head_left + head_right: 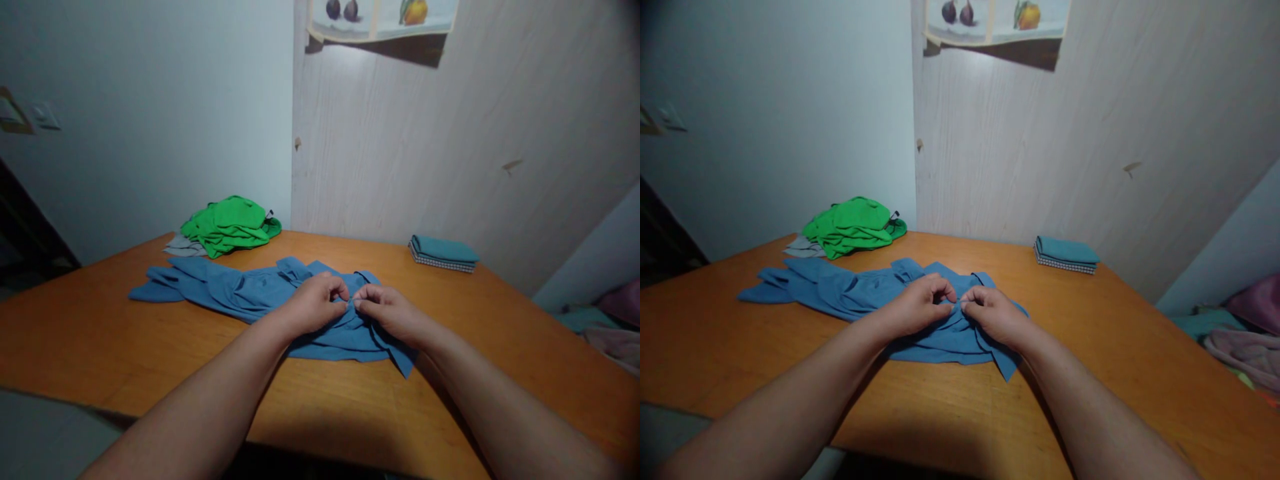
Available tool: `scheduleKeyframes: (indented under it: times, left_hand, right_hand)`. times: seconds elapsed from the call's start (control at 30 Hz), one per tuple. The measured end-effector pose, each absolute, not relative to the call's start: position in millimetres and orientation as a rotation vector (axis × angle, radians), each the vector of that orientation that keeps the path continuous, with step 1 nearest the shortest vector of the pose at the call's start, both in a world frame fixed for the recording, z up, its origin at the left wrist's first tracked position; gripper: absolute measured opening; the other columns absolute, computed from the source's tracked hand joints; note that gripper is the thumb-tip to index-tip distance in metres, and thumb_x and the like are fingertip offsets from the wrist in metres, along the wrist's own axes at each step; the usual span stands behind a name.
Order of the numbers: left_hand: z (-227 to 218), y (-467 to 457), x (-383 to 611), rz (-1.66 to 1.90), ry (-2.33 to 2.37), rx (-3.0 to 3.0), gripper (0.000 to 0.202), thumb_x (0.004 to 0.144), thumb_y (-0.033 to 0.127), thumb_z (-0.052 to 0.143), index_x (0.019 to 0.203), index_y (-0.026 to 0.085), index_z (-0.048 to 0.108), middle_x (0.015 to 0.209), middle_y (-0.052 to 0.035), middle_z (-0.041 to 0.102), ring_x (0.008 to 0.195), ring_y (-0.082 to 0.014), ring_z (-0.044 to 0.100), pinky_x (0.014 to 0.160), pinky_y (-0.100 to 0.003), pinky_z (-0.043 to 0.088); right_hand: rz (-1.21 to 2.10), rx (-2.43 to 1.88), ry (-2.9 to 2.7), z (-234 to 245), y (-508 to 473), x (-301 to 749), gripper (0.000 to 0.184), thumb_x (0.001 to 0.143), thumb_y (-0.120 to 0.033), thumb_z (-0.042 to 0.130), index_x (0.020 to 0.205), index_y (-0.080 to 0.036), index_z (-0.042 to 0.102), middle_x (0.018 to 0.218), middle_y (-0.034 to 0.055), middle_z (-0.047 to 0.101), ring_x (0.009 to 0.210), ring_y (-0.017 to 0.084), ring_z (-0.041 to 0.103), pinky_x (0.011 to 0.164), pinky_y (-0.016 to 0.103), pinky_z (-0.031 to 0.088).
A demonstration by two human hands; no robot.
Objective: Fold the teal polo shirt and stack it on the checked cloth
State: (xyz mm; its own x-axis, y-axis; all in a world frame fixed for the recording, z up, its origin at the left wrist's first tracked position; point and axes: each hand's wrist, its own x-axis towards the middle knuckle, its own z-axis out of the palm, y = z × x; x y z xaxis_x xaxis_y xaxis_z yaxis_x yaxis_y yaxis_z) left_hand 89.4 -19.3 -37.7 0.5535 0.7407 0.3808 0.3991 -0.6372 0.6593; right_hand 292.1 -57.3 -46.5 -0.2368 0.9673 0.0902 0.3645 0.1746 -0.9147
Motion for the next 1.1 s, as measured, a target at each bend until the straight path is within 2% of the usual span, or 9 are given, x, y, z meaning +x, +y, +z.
scheduleKeyframes:
  times: [0.17,0.33,0.47,0.6,0.7,0.8,0.97,1.1]
  left_hand:
    - [-32,-26,90,0.864,0.969,2.441,0.011,0.075,0.018,0.062,0.079,0.020,0.072,0.072,-0.0016,0.062,0.067,-0.0161,0.053,0.060,-0.027,0.035]
    - [-37,-28,95,0.841,0.970,2.247,0.014,0.076,0.019,0.058,0.075,0.017,0.072,0.071,-0.0017,0.066,0.069,-0.0164,0.056,0.060,-0.026,0.037]
    - [-41,-27,96,0.773,0.963,2.093,0.021,0.081,0.026,0.051,0.074,0.016,0.069,0.071,-0.0013,0.064,0.068,-0.0155,0.055,0.059,-0.024,0.039]
    - [-45,-27,96,0.711,0.950,2.066,0.012,0.073,0.022,0.059,0.078,0.017,0.068,0.070,0.0003,0.062,0.066,-0.0140,0.053,0.055,-0.023,0.036]
    - [-48,-27,96,0.730,0.970,2.011,0.019,0.069,0.016,0.059,0.085,0.017,0.069,0.070,0.0010,0.060,0.063,-0.0128,0.051,0.052,-0.021,0.034]
    - [-46,-27,96,0.746,0.973,1.941,0.018,0.069,0.016,0.060,0.086,0.016,0.068,0.069,0.0018,0.057,0.062,-0.0117,0.049,0.052,-0.021,0.034]
    - [-40,-27,93,0.772,0.929,1.904,0.015,0.070,0.017,0.060,0.084,0.017,0.067,0.068,0.0028,0.055,0.059,-0.0107,0.047,0.050,-0.020,0.032]
    - [-39,-26,92,0.773,0.894,1.865,0.017,0.071,0.016,0.060,0.087,0.017,0.067,0.071,0.0022,0.058,0.062,-0.0106,0.049,0.053,-0.020,0.035]
  right_hand:
    - [1.042,-1.274,-1.729,-47,-57,293,0.019,0.082,-0.039,0.066,0.084,-0.020,0.062,0.072,-0.0013,0.057,0.066,0.013,0.048,0.062,0.027,0.037]
    - [1.058,-1.293,-1.717,-47,-58,292,0.021,0.080,-0.041,0.066,0.079,-0.021,0.061,0.069,-0.0022,0.054,0.063,0.013,0.044,0.059,0.026,0.034]
    - [1.079,-1.315,-1.711,-46,-59,288,0.021,0.079,-0.041,0.065,0.077,-0.021,0.057,0.067,-0.0038,0.050,0.061,0.012,0.041,0.057,0.026,0.032]
    - [1.078,-1.315,-1.713,-46,-59,288,0.019,0.078,-0.038,0.067,0.077,-0.021,0.058,0.068,-0.0038,0.051,0.063,0.012,0.044,0.059,0.026,0.033]
    - [1.179,-1.286,-1.611,-47,-58,291,0.021,0.078,-0.040,0.069,0.079,-0.021,0.060,0.070,-0.0034,0.054,0.064,0.012,0.047,0.060,0.025,0.036]
    - [1.315,-1.257,-1.418,-47,-57,294,0.027,0.079,-0.045,0.069,0.080,-0.019,0.062,0.074,-0.0004,0.060,0.065,0.013,0.052,0.061,0.025,0.040]
    - [1.531,-1.224,-1.333,-48,-58,296,0.025,0.068,-0.034,0.079,0.080,-0.018,0.064,0.072,-0.0010,0.064,0.058,0.011,0.053,0.056,0.024,0.042]
    - [1.456,-1.246,-1.381,-45,-61,294,0.023,0.067,-0.032,0.079,0.077,-0.019,0.064,0.067,-0.0028,0.062,0.054,0.009,0.050,0.053,0.022,0.037]
